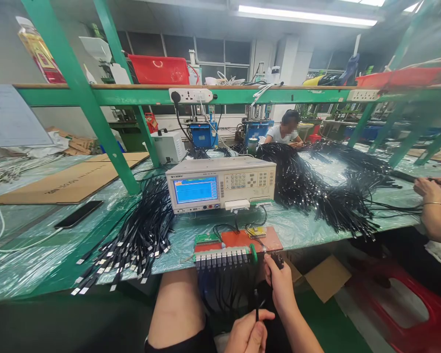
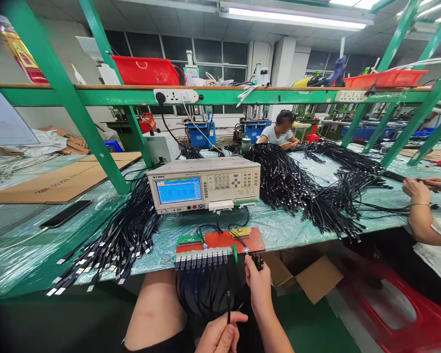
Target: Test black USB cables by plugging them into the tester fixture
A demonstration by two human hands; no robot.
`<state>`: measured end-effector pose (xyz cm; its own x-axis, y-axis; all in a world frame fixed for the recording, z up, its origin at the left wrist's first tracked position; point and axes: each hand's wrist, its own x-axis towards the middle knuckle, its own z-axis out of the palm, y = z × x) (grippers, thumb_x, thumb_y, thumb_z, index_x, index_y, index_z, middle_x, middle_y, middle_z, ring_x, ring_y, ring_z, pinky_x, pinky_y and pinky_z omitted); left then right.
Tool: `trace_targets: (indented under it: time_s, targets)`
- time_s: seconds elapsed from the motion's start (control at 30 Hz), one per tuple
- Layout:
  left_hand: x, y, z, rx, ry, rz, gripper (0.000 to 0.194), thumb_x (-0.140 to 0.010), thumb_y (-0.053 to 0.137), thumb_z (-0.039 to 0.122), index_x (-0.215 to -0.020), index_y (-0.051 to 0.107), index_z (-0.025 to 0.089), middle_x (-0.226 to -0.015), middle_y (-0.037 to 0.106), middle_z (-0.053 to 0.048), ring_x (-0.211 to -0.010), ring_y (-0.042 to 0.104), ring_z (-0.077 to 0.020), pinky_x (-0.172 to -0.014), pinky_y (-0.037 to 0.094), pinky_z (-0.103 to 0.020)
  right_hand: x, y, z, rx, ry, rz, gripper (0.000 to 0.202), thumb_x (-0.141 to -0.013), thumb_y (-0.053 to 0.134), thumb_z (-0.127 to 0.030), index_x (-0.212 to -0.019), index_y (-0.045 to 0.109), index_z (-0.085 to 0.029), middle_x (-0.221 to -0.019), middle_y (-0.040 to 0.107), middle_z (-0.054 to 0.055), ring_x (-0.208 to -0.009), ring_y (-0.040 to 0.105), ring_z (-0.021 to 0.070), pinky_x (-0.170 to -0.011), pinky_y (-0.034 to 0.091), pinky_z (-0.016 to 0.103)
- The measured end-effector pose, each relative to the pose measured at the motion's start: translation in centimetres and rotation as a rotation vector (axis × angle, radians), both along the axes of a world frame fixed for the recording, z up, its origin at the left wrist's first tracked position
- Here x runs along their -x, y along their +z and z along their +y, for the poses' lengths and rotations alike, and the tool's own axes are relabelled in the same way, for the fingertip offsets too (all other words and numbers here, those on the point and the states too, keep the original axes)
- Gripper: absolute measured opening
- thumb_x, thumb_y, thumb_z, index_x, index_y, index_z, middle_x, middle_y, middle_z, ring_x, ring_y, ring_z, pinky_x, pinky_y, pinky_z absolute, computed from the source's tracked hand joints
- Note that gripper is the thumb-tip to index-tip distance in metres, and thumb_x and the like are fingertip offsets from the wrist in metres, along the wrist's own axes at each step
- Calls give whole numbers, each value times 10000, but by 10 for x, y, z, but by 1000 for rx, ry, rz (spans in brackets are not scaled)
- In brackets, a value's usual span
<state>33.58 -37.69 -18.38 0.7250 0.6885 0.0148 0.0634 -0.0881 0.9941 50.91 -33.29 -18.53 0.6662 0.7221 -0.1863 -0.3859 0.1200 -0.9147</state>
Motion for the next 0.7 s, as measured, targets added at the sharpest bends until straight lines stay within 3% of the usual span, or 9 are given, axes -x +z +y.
trace_targets:
  time_s: [0.13,0.33,0.57,0.7]
  targets:
    - [-1,5,-2,5,-17,31,660,-990,377,664,-1284,672,151,-656,557,-15,-565,499,-148,-603,403,-277,-2,6,5,14,-26,32,502,-639,869,-562,-662,532,-192,-496,377,-100,-400,265,41,-379,174,188]
    - [-5,2,-5,20,-25,-16,769,-954,334,746,-1134,722,107,-550,419,40,-488,394,-121,-512,300,-257,-2,11,8,31,-39,-21,492,-633,853,-591,-677,618,-161,-475,523,-37,-372,358,65,-360,214,206]
    - [-6,5,-11,67,40,-46,676,-914,447,759,-1028,727,154,-517,341,75,-471,324,-108,-487,224,-255,-2,9,9,-1,-47,-55,521,-610,857,-622,-627,606,-165,-439,529,-25,-344,346,67,-357,196,215]
    - [-5,4,-15,77,43,-46,673,-915,448,757,-1030,709,147,-529,375,64,-476,349,-109,-490,233,-259,0,8,9,-27,-54,-59,520,-610,861,-618,-635,611,-163,-438,532,-26,-343,342,67,-363,192,215]
